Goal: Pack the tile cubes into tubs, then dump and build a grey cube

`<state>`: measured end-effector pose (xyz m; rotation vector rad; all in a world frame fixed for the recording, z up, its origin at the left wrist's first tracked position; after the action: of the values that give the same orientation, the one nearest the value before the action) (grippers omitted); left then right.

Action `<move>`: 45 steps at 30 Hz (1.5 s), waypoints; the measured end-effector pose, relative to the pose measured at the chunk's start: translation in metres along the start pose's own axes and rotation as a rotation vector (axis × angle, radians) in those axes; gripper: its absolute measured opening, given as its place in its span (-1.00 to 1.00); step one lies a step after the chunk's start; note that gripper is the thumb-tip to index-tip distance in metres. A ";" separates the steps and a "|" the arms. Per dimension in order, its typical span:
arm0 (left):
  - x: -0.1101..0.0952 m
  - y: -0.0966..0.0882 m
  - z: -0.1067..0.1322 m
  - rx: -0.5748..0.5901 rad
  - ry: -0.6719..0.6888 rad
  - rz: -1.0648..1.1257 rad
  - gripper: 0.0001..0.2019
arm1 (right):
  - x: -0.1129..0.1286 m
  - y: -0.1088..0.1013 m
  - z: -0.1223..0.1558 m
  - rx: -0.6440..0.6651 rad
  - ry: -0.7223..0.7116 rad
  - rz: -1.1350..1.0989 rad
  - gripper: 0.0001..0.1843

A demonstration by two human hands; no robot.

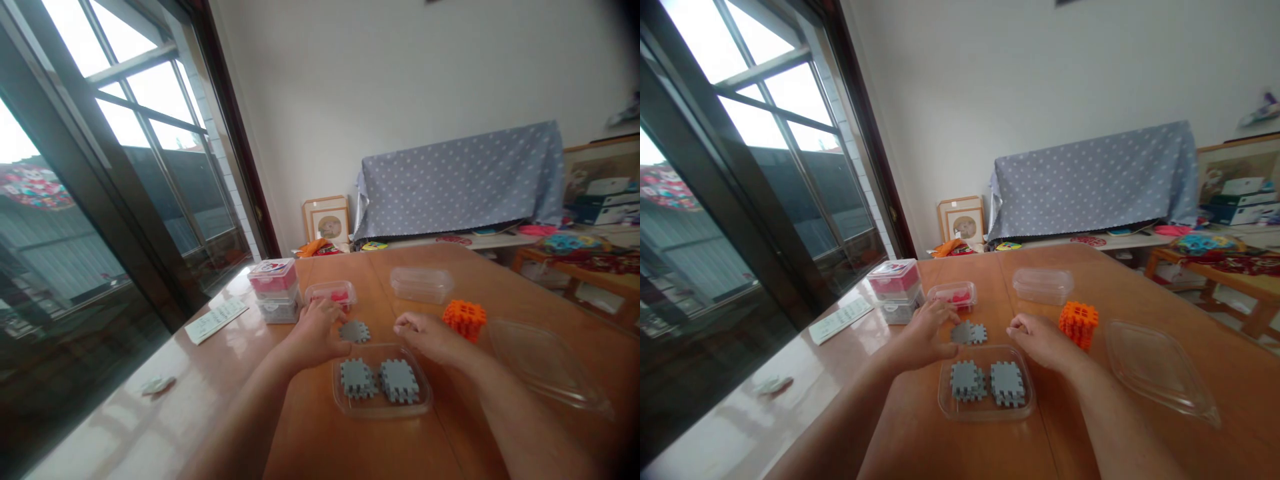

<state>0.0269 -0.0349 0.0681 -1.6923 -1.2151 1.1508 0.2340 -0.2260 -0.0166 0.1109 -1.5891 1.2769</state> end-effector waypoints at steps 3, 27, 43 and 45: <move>-0.022 -0.002 0.012 0.061 0.037 0.033 -0.52 | -0.002 0.001 -0.002 0.002 0.011 0.001 -0.65; -0.048 0.008 0.028 0.215 0.034 -0.061 -0.59 | -0.009 0.003 -0.008 -0.025 0.000 0.032 -0.64; 0.025 0.026 -0.010 0.055 -0.055 0.041 -0.69 | -0.009 0.002 -0.007 -0.021 0.003 0.011 -0.64; 0.039 0.038 -0.021 0.134 -0.102 0.086 -0.63 | -0.008 0.002 -0.006 -0.025 0.000 0.010 -0.64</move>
<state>0.0641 -0.0094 0.0305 -1.6154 -1.1091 1.3547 0.2406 -0.2245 -0.0244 0.0876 -1.6065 1.2643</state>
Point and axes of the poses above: each hand's wrist, its own z-axis away from the middle knuckle, its own y-axis out of the palm, x = y × z, the point moved 2 cm from there along -z, towards the middle knuckle, and after that the axes turned 15 degrees about y, right-handed, at the moved point
